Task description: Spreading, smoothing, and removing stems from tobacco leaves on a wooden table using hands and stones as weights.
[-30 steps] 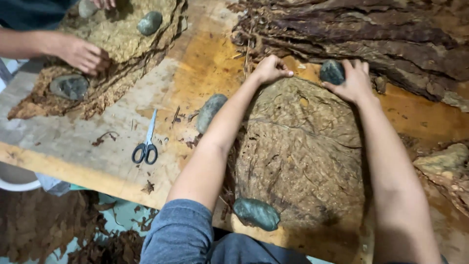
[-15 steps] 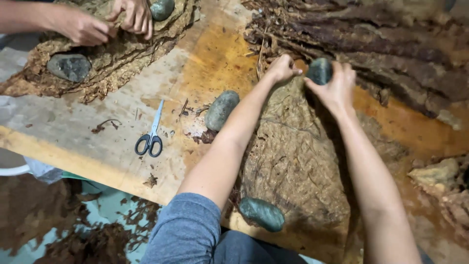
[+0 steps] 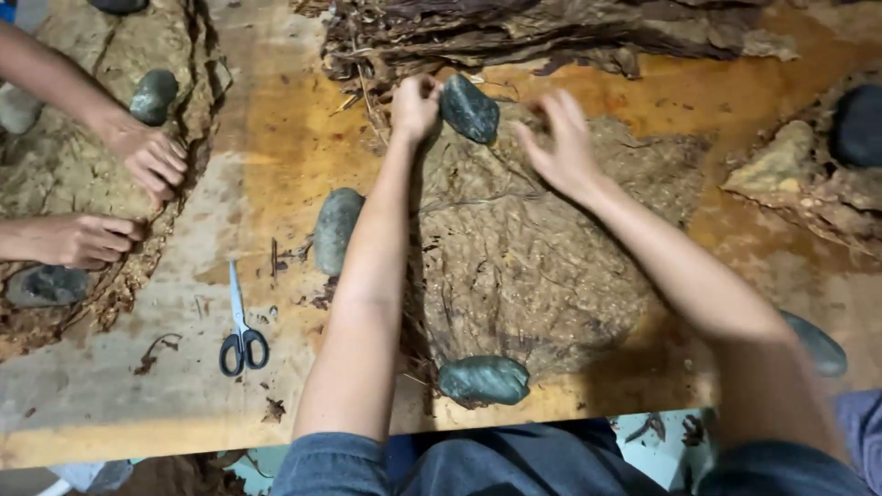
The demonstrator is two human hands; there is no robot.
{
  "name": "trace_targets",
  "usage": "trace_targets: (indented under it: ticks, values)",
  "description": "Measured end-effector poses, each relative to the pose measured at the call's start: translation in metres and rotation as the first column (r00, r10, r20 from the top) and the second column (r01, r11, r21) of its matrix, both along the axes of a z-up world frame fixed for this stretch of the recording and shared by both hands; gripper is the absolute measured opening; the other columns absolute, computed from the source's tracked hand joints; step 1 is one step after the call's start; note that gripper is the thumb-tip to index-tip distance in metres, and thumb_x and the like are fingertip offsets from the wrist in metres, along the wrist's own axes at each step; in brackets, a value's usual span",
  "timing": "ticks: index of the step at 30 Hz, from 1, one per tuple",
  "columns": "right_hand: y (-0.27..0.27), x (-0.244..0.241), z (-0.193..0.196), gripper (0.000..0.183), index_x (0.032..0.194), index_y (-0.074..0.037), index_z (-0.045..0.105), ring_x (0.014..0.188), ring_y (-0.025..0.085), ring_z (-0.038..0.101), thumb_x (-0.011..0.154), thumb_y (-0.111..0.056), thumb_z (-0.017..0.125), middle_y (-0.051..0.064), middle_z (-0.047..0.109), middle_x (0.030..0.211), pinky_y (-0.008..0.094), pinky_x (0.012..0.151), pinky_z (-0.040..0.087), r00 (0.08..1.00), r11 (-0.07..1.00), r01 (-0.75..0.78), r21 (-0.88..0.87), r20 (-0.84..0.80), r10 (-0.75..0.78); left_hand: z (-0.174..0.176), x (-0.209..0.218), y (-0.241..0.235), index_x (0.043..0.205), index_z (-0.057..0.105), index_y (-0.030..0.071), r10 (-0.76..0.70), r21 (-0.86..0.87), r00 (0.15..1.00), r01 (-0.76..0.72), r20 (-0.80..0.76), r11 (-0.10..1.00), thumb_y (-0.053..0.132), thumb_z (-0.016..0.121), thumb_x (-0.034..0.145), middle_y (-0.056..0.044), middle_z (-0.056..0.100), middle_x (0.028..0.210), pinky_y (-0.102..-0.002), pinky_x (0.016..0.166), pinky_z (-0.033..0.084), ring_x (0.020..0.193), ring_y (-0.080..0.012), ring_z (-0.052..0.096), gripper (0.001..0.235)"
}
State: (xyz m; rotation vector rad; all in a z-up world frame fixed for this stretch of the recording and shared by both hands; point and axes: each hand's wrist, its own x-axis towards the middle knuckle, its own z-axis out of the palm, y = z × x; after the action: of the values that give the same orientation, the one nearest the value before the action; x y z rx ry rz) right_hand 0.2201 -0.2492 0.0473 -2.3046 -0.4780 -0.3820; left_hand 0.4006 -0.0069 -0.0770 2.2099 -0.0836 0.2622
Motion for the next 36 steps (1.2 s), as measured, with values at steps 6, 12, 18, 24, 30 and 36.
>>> trace_targets:
  ticks: [6,12,18,24,30,36]
  values:
    - [-0.129,-0.073,-0.013,0.066,0.132,0.009,0.054,0.126,0.044,0.049,0.112,-0.051,0.035,0.034,0.052,0.136,0.061,0.106,0.043,0.968,0.826,0.190,-0.531,-0.037,-0.246,-0.001,-0.001,0.004,0.080,0.074,0.020,-0.011,-0.071,1.000,0.012,0.008,0.997,0.027,0.070,0.090,0.001,0.080,0.080,-0.033,0.066,0.051,0.075,-0.0128,0.073,0.012]
    - [-0.165,-0.054,0.006,0.095,0.163,-0.037,0.015,0.159,0.029,0.002,0.082,-0.086,0.013,0.000,0.004,0.173,0.074,0.118,-0.006,0.847,0.788,0.072,-0.611,-0.380,-0.372,0.120,-0.118,-0.055,0.139,0.041,0.001,0.095,0.423,0.992,-0.121,0.084,0.898,-0.009,0.053,0.083,-0.034,0.039,0.144,-0.066,0.101,0.040,0.129,-0.0501,0.045,0.058]
    - [-0.163,-0.037,0.009,0.106,0.162,-0.044,0.009,0.159,0.030,-0.001,0.070,-0.097,0.013,0.000,-0.003,0.173,0.073,0.117,-0.010,0.853,0.723,0.008,-0.691,-0.372,-0.365,0.144,-0.196,-0.134,0.118,0.065,0.016,-0.651,0.588,0.756,0.498,0.064,0.637,0.044,0.070,0.091,-0.013,0.060,0.128,-0.076,0.109,0.029,0.124,-0.0281,0.057,0.040]
    - [-0.179,-0.096,0.007,0.090,0.167,-0.025,0.019,0.160,0.036,0.003,0.096,-0.078,0.035,0.009,0.003,0.176,0.076,0.121,0.000,0.925,0.745,0.113,-0.658,-0.203,-0.320,0.127,-0.192,-0.152,0.161,0.026,0.040,-0.526,0.612,0.735,0.664,-0.428,0.430,0.089,0.055,0.083,-0.013,0.007,0.171,-0.084,0.110,0.018,0.155,-0.0475,0.010,0.096]
    - [-0.167,-0.189,0.093,0.096,0.163,-0.013,0.024,0.142,0.046,0.040,0.090,-0.074,0.037,0.020,0.025,0.168,0.074,0.116,0.018,0.884,0.690,0.216,-0.691,-0.163,-0.439,0.151,-0.188,-0.156,0.158,-0.019,0.045,-0.414,0.533,0.616,0.788,-0.670,0.310,0.093,0.051,0.060,-0.007,-0.035,0.165,-0.079,0.113,-0.009,0.154,-0.0413,-0.022,0.129]
    - [-0.204,-0.296,0.040,0.100,0.159,-0.037,0.034,0.139,0.047,0.036,0.071,-0.058,0.077,0.028,0.041,0.143,0.060,0.118,0.029,0.380,0.671,0.333,-0.662,-0.557,-0.738,0.153,-0.186,-0.160,0.159,-0.022,0.041,-0.415,0.410,0.530,0.844,-0.740,0.346,0.075,0.073,0.065,-0.008,-0.044,0.159,-0.077,0.114,-0.006,0.146,-0.0419,-0.036,0.138]
